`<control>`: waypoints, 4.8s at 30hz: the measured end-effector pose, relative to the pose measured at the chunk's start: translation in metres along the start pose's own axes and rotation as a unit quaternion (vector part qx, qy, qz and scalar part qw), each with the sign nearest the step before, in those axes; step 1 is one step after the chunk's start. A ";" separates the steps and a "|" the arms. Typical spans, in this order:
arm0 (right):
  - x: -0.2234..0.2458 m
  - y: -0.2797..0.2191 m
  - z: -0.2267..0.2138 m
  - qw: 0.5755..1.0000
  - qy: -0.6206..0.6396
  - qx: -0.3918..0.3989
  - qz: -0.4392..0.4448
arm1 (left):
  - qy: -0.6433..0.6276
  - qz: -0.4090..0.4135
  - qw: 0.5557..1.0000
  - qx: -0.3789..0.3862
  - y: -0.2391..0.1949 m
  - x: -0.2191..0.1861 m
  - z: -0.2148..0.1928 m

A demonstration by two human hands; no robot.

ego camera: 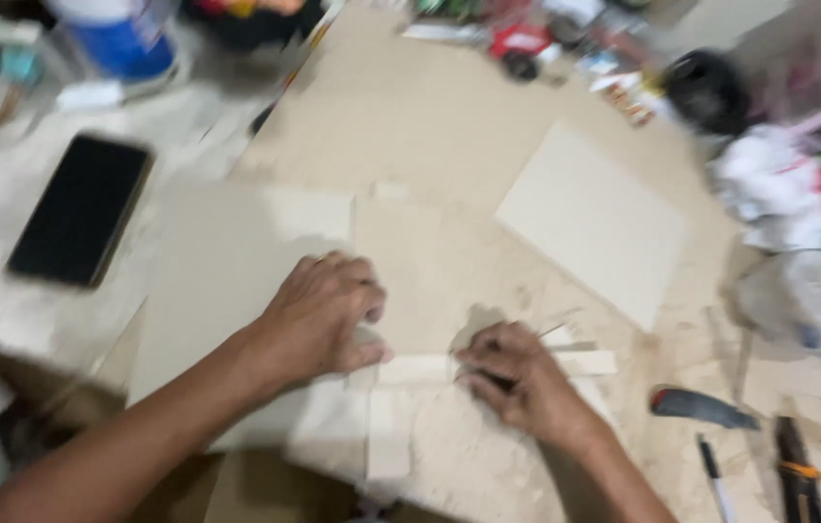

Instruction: Measuring and marking cardboard pieces using a utility knife and other cardboard strips as guides for alignment.

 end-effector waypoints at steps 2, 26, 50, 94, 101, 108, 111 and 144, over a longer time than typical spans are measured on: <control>0.003 0.002 -0.002 1.000 -0.002 -0.007 -0.007 | 0.016 -0.035 0.998 0.057 0.024 0.000 -0.011; -0.017 -0.017 0.017 0.998 -0.030 -0.029 0.054 | -0.212 0.363 0.902 -0.099 0.098 -0.164 0.005; -0.020 -0.014 0.021 0.997 -0.047 -0.001 0.063 | 0.069 0.404 0.885 0.221 0.238 -0.369 0.214; -0.009 -0.007 0.009 0.999 -0.009 -0.017 -0.034 | -0.342 -0.217 0.877 -0.260 0.000 0.017 -0.024; -0.009 -0.012 0.010 0.997 -0.049 0.003 0.062 | -0.237 -0.244 0.903 -0.264 -0.022 0.034 -0.026; -0.005 -0.009 0.010 0.991 -0.061 0.032 0.112 | -0.057 0.145 0.988 -0.016 -0.069 -0.018 -0.051; 0.013 -0.002 0.001 0.991 -0.036 0.025 0.125 | 0.008 0.108 0.991 0.082 -0.073 -0.017 -0.026; 0.019 0.005 -0.002 0.994 -0.048 0.031 0.098 | 0.041 0.126 0.991 0.011 -0.059 -0.020 0.011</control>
Point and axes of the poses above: each hand's wrist, its own y-axis towards the middle knuckle, its own z-axis out of the palm, x = y × z, the point moved 3 cm from there along y, towards the middle knuckle, and after that the axes turned 3 degrees about z, right-handed, at the moved point
